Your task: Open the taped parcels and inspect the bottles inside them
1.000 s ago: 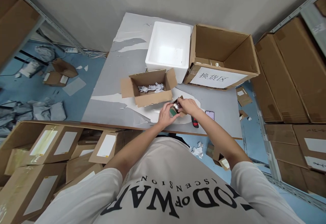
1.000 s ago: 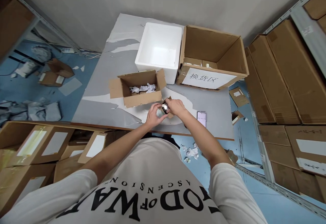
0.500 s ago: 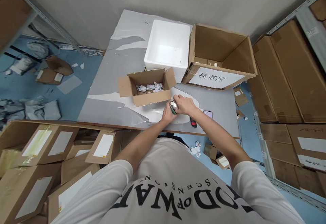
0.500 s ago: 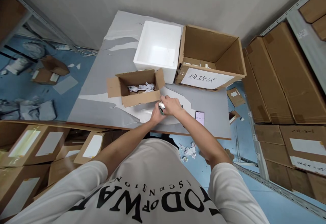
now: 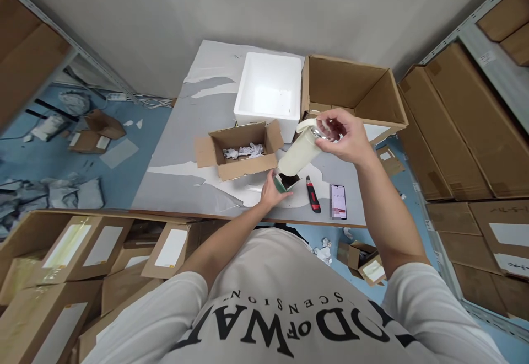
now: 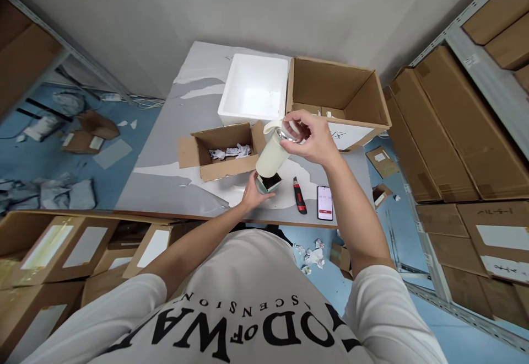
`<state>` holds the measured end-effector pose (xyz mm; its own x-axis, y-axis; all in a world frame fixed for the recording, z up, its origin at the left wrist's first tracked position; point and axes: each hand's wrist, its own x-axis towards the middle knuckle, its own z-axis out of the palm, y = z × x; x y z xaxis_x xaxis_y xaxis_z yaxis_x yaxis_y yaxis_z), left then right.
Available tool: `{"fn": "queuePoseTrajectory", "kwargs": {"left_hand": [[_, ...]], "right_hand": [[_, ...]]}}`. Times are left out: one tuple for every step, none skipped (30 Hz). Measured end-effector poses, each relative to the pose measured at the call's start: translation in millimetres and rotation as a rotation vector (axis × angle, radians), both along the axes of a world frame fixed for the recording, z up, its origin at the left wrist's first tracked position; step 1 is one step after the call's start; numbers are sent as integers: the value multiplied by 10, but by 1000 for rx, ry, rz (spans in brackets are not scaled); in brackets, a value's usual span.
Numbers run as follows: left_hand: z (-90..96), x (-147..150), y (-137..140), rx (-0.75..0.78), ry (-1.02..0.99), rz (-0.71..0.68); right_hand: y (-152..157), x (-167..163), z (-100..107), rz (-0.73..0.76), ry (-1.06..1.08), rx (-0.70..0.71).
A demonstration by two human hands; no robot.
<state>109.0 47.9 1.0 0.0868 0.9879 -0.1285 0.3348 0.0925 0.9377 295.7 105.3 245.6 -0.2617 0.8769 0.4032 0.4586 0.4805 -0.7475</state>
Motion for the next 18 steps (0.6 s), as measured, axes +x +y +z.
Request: {"fn": "queuePoseTrajectory", "kwargs": {"left_hand": [[39,-24,-51,-21,-5,-5],[80,-57,-116,-46,-9,-9],[125,-100,-192,-66,-12,-11],[176,-154,-274,-79,-19,-9],[235,-218,-351,-78,-37,5],[306,-287,-415,-68,-70,26],[391,-359,-458,-54,-120,55],[492,-429,-475,-34,-184,87],[607,-490,-462,-1,-257,112],[733,-539,-426,43,-335,120],[866,-570,-372,85,-421,94],[999,-583,-311,107,-503,15],[1125,-579,-255,99,-561,-97],[1238,-559,-214,87,-585,-199],[1334,-528,-194,89,-573,-257],[1408,-490,-198,91,-522,-279],[1460,-450,-223,94,-440,-268],[1489,-413,-263,97,-336,-230]], "right_hand": [[25,3,14,-9,50,4],[49,4,24,-17,93,9],[73,6,29,-21,131,14],[96,9,30,-24,165,18],[117,12,25,-25,195,20],[137,16,16,-25,224,20],[154,17,2,-20,255,16],[166,13,-18,-12,291,10],[172,3,-43,-1,332,-6],[171,-16,-72,8,376,-37],[161,-42,-106,13,418,-83],[143,-75,-144,10,455,-144],[118,-112,-184,-1,484,-213],[86,-149,-227,-19,506,-287],[51,-184,-271,-41,520,-356],[14,-215,-315,-66,533,-415],[-23,-240,-360,-95,544,-461],[-57,-261,-404,-127,552,-497]]}}
